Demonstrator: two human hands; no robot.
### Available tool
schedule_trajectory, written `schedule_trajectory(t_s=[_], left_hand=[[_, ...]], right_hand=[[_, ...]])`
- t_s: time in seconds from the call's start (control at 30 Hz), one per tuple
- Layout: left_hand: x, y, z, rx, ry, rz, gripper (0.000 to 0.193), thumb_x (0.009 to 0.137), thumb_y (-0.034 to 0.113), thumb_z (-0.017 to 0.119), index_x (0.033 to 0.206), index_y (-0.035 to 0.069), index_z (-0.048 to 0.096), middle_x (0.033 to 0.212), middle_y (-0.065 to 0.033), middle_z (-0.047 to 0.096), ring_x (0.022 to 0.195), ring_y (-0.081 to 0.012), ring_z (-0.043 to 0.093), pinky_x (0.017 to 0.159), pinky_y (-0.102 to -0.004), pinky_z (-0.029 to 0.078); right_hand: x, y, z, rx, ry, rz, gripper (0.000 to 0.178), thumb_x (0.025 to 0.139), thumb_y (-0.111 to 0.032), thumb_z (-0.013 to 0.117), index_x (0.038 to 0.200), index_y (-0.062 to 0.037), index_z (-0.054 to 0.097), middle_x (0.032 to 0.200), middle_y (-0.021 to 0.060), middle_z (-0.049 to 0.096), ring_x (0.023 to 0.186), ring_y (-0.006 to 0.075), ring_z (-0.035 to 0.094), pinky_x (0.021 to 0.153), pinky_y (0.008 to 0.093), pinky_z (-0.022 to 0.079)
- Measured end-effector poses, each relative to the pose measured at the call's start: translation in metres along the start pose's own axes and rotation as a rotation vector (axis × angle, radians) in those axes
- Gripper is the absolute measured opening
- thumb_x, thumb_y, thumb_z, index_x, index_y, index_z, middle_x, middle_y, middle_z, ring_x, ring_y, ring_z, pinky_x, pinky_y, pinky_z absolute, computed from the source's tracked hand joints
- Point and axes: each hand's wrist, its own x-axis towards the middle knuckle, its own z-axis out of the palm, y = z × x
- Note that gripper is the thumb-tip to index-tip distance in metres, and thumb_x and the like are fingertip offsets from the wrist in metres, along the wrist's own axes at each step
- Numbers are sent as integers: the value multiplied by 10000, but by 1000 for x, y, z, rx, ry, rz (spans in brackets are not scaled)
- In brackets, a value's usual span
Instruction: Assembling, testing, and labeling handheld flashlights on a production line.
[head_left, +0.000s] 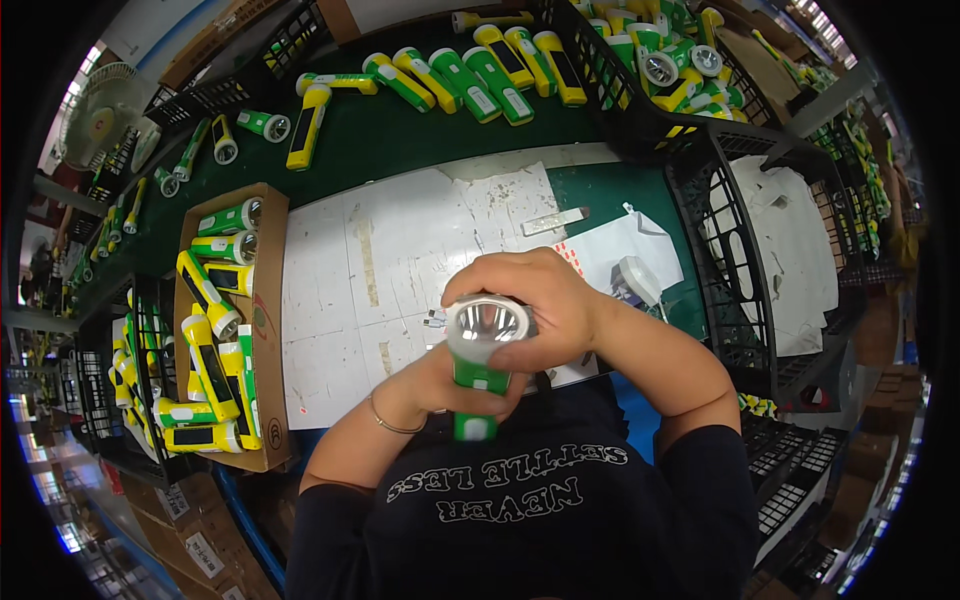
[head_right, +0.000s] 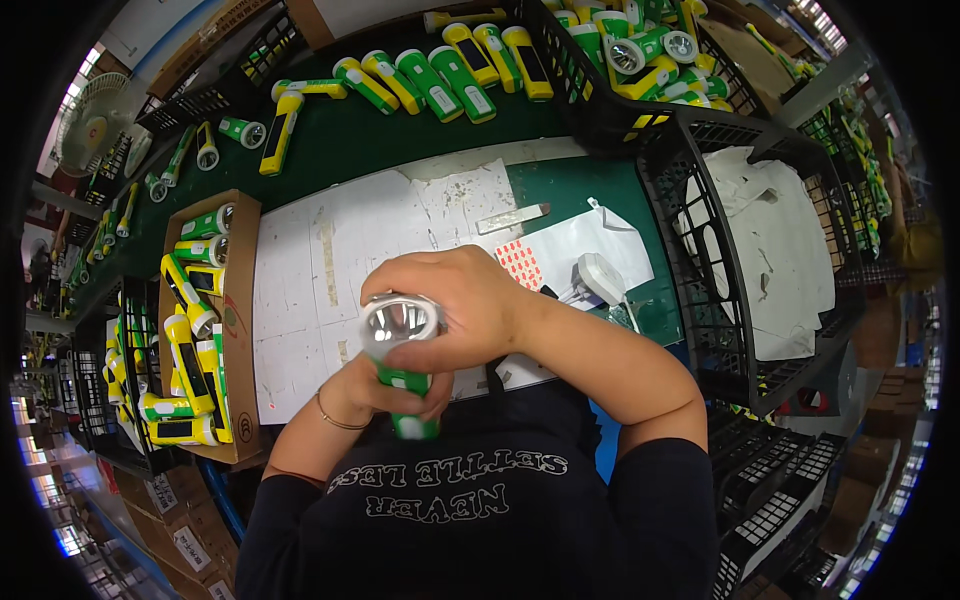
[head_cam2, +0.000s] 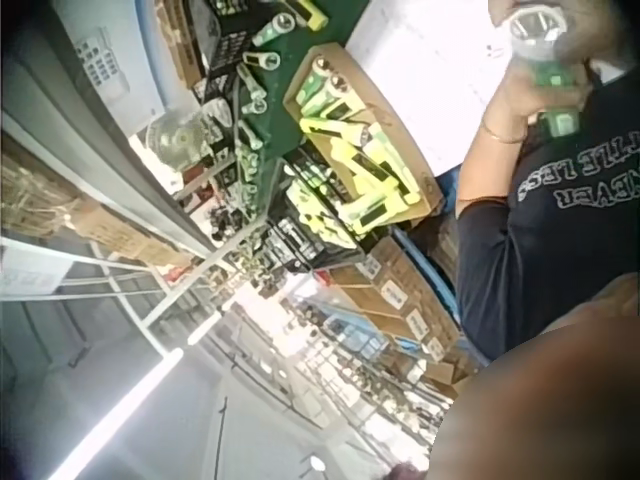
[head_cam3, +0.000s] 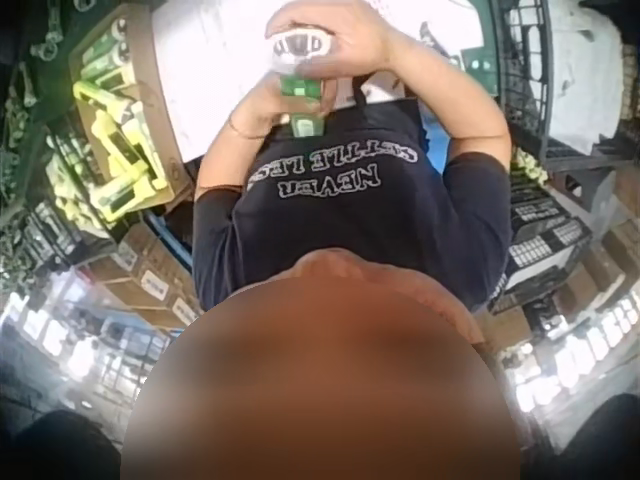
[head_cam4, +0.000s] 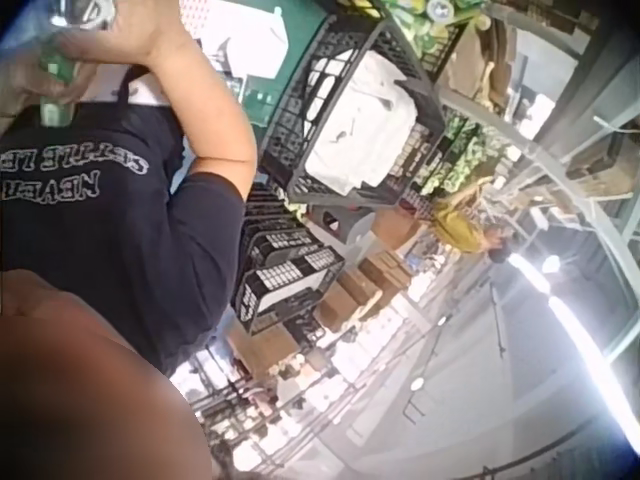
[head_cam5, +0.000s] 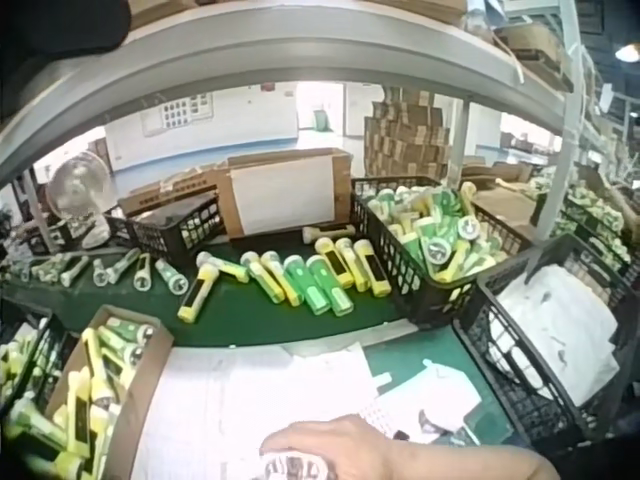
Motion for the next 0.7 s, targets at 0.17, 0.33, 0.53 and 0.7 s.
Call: schedule_trajectory(t_s=[0.17, 0.33, 0.53, 0.7], left_hand=[[0, 14, 11, 1061, 421, 80, 384, 688, 123, 754, 1024, 76, 575, 1012, -61, 622, 918, -204, 612, 791, -302, 481], [-6, 12, 13, 1019, 713, 39, 455, 686, 74, 741, 1091, 47, 534, 984, -72, 613, 905, -182, 617, 797, -284, 482], [2, 20, 20, 968, 764, -50, 607, 685, 34, 735, 1225, 69, 459, 1064, -85, 614, 989, -199, 606, 833, -305, 484], [-1, 11, 16, 1028, 773, -41, 630, 695, 29, 726, 1252, 67, 435, 1068, -86, 610, 991, -201, 603, 842, -302, 476]], right_hand=[[-7, -16, -6, 52, 3, 118, 548, 643, -354, 645, 1079, -26, 596, 813, 61, 550, 711, 141, 522, 633, 245, 406], [-10, -20, -4, 632, 62, 424, 399, 860, -247, 479, 1134, 35, 548, 1020, 77, 591, 907, 118, 537, 816, 252, 416], [-6, -21, 7, 746, 85, 556, 397, 810, -74, 641, 1178, 10, 519, 1067, 71, 596, 986, 118, 561, 867, 256, 448], [-6, -11, 9, 862, 72, 584, 324, 831, -95, 631, 1125, 2, 535, 1006, 54, 611, 917, 96, 577, 818, 239, 462]])
